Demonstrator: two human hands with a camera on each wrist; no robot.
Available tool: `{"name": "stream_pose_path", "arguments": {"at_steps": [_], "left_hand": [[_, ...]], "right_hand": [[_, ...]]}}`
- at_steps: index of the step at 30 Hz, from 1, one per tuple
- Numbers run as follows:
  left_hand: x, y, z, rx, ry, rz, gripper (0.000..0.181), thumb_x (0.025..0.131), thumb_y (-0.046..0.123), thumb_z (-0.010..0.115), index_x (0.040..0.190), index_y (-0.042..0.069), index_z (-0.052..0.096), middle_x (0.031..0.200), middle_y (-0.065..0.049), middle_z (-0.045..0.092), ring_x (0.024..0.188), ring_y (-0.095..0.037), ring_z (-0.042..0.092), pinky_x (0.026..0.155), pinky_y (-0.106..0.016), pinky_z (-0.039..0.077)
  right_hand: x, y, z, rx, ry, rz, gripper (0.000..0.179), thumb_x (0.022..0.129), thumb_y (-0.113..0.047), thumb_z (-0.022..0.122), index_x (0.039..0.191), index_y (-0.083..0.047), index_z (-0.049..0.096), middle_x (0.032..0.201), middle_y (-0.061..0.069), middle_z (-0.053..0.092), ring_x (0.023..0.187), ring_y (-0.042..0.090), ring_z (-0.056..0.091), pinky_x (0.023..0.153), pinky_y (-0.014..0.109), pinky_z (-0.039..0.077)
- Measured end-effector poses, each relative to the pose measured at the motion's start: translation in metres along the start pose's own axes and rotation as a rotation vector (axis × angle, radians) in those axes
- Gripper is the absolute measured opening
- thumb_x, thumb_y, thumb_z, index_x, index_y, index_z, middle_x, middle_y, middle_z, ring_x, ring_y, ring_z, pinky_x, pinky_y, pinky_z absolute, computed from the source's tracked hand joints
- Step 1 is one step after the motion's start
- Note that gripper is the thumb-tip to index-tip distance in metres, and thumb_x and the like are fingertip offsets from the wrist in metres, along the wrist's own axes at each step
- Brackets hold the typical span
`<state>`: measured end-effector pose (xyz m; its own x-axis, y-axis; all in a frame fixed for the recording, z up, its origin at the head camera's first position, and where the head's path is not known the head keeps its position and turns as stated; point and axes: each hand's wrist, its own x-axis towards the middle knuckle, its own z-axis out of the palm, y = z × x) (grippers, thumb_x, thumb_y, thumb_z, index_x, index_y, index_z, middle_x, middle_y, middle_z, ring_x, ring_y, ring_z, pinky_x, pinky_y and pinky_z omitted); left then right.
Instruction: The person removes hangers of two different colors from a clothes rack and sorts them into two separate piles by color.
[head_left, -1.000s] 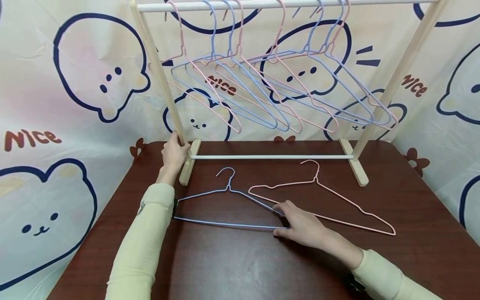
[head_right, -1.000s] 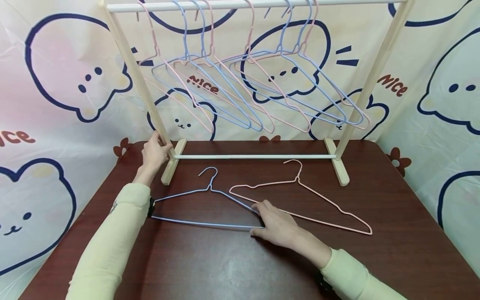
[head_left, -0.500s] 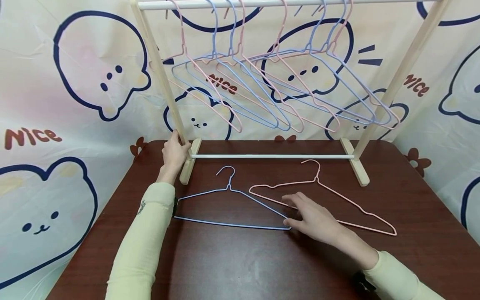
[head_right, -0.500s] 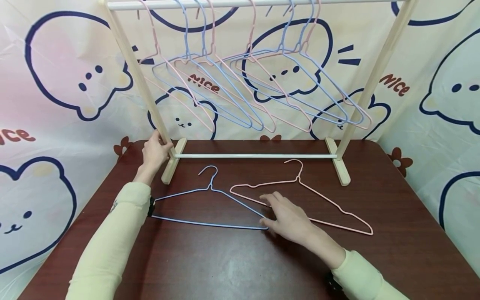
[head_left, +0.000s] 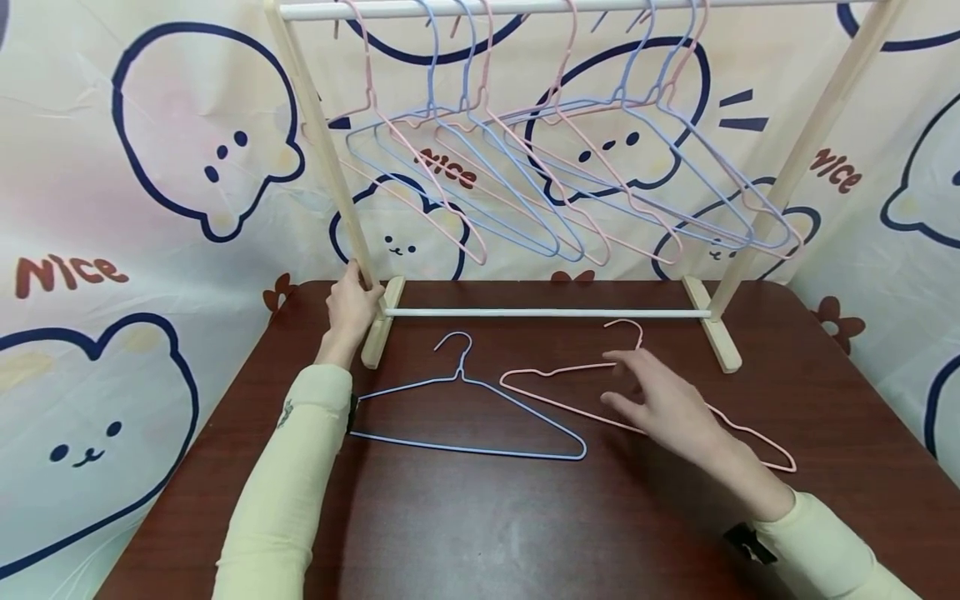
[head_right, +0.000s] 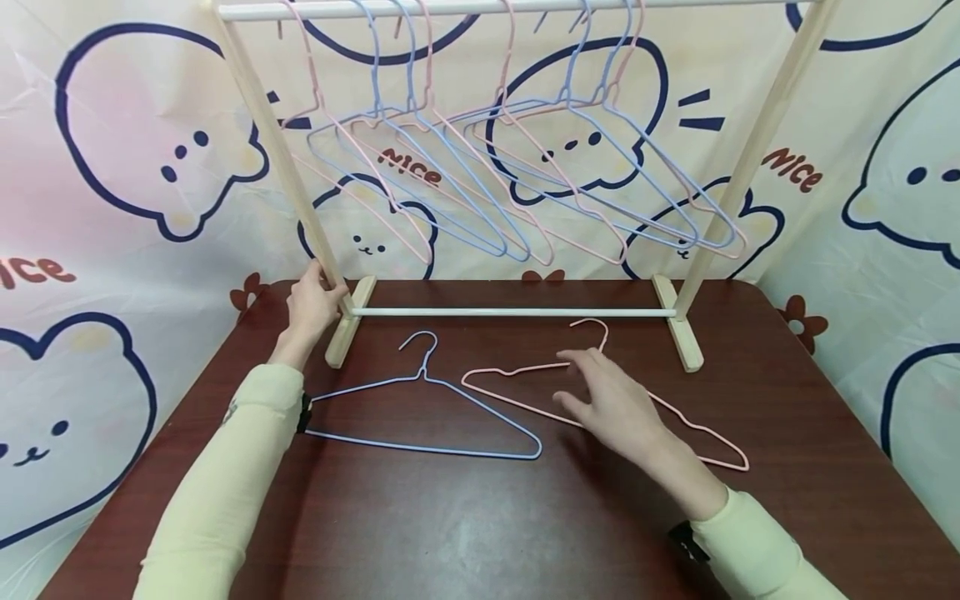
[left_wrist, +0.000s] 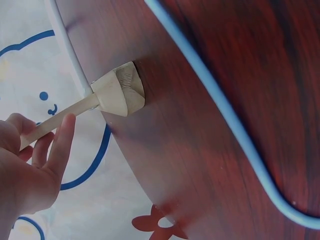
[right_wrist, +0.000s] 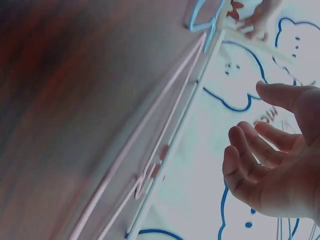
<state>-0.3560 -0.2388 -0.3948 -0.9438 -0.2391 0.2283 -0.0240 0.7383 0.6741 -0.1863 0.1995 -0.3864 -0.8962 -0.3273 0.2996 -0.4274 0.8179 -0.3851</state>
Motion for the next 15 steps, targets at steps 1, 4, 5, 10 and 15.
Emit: {"name": "stream_pose_path", "arguments": {"at_steps": [1, 4, 5, 10, 15], "left_hand": [[0.000, 0.000, 0.000, -0.001, -0.001, 0.003, 0.034, 0.099, 0.020, 0.056, 0.130, 0.006, 0.049, 0.119, -0.023, 0.064, 0.105, -0.044, 0.064, 0.093, -0.058, 0.051], [0.000, 0.000, 0.001, 0.001, 0.001, 0.009, 0.033, 0.099, 0.020, 0.056, 0.129, 0.007, 0.050, 0.118, -0.022, 0.065, 0.104, -0.044, 0.065, 0.093, -0.058, 0.051], [0.001, 0.000, 0.001, 0.003, 0.001, 0.010, 0.033, 0.099, 0.020, 0.056, 0.128, 0.007, 0.049, 0.118, -0.022, 0.065, 0.104, -0.044, 0.065, 0.092, -0.058, 0.051], [0.001, 0.000, 0.001, 0.007, 0.010, 0.018, 0.032, 0.098, 0.019, 0.057, 0.127, 0.006, 0.050, 0.114, -0.022, 0.066, 0.100, -0.044, 0.066, 0.090, -0.058, 0.052], [0.001, -0.001, 0.001, 0.006, 0.012, 0.022, 0.031, 0.098, 0.019, 0.057, 0.125, 0.006, 0.050, 0.114, -0.022, 0.066, 0.100, -0.044, 0.067, 0.088, -0.057, 0.053]], "right_hand": [[0.000, 0.002, -0.003, -0.001, 0.021, 0.003, 0.050, 0.087, -0.022, 0.076, 0.132, -0.010, 0.057, 0.106, 0.005, 0.064, 0.087, 0.018, 0.064, 0.069, 0.033, 0.052], [0.002, 0.009, -0.011, 0.004, 0.086, 0.001, 0.049, 0.087, -0.019, 0.077, 0.131, -0.008, 0.058, 0.101, 0.004, 0.062, 0.085, 0.018, 0.061, 0.068, 0.031, 0.051], [0.002, 0.011, -0.014, 0.007, 0.108, 0.001, 0.049, 0.087, -0.018, 0.077, 0.130, -0.007, 0.058, 0.101, 0.003, 0.062, 0.085, 0.017, 0.061, 0.068, 0.030, 0.050], [0.003, 0.020, -0.028, 0.027, 0.211, 0.005, 0.048, 0.085, -0.013, 0.078, 0.128, -0.006, 0.059, 0.100, 0.004, 0.063, 0.081, 0.018, 0.063, 0.068, 0.021, 0.048], [0.003, 0.028, -0.039, 0.006, 0.272, 0.014, 0.049, 0.084, -0.012, 0.078, 0.129, -0.006, 0.058, 0.100, 0.008, 0.063, 0.080, 0.019, 0.062, 0.067, 0.017, 0.045]]}}
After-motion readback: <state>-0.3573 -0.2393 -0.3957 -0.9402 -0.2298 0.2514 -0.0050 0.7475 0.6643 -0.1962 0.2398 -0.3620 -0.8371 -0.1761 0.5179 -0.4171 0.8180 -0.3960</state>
